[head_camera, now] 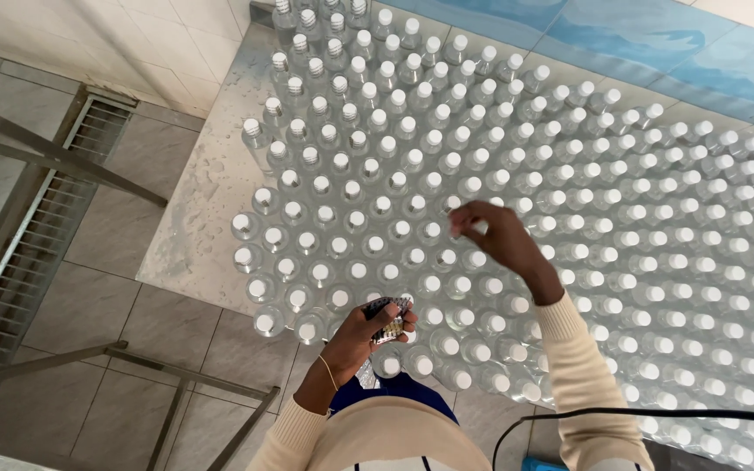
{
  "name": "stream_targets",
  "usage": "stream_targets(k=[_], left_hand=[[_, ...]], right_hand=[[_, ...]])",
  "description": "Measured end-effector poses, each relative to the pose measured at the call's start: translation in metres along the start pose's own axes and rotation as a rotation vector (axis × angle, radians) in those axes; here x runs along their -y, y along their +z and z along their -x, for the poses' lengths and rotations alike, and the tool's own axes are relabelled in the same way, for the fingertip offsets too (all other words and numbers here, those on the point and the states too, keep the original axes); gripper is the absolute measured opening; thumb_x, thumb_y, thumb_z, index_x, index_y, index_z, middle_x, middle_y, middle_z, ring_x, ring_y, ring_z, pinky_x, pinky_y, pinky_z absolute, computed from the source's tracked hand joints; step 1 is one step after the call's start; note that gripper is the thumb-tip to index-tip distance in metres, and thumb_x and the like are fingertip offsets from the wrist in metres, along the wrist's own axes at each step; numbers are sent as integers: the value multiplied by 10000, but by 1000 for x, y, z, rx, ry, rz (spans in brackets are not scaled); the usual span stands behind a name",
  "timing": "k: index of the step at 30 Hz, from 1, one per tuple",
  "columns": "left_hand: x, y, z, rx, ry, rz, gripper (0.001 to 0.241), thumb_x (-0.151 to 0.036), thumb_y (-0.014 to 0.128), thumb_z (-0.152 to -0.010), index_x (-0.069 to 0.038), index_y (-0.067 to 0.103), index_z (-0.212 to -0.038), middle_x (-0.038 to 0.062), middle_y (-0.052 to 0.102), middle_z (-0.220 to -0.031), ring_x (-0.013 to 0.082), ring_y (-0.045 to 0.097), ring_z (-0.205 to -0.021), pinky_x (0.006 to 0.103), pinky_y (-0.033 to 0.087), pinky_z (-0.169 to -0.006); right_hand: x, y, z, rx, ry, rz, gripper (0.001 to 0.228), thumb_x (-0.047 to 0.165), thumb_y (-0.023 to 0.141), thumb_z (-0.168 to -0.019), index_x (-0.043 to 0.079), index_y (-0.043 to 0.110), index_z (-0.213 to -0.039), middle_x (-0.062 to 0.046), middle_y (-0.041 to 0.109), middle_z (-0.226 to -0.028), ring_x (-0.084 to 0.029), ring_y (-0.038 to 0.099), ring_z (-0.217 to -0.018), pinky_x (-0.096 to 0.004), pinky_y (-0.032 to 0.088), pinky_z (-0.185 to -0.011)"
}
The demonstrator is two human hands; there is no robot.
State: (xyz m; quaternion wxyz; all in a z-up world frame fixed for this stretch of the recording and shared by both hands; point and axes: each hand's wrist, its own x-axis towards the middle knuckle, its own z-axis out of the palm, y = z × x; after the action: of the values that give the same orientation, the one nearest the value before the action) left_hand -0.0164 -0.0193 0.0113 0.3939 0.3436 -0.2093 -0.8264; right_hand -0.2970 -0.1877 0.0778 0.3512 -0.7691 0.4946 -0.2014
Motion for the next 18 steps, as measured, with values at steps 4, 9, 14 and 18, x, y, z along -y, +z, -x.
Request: stream_targets(k=[4,9,14,18], left_hand=[[2,12,-8,20,-13,11,481,-375,707,-1076,43,716,-1315,194,766,-1200,270,762,-1110,428,658,-986],[8,19,-13,86,-26,-2,464,-391,742,-1055,13,720,-1282,170,768,-1174,256,766,-1084,417,661,-966],[5,18,-12,118,-15,-35,466,-382,727,-1069,18,713,-1308,192,762,-1186,277,759,-1087,433,652,-967],[0,19,-8,95,0,-17,426,-363,732,-1061,4,716,-1277,174,768,-1147,252,767,-1072,413,674,-932]], right_hand=[[71,21,41,194,-78,-317,364,136,984,-771,102,824,-1097,-99,833,-984,-288,781,-941,-478,594,-970],[73,38,59,241,-108,-282,199,75,902,-880,70,790,-1043,-101,770,-912,-299,781,-896,-458,603,-880],[79,36,59,245,-35,-260,227,99,918,-871,71,788,-1055,-101,773,-899,-295,796,-905,-444,602,-804],[72,38,50,264,48,-287,242,118,936,-852,127,825,-1067,-41,856,-842,-210,823,-865,-347,551,-624]])
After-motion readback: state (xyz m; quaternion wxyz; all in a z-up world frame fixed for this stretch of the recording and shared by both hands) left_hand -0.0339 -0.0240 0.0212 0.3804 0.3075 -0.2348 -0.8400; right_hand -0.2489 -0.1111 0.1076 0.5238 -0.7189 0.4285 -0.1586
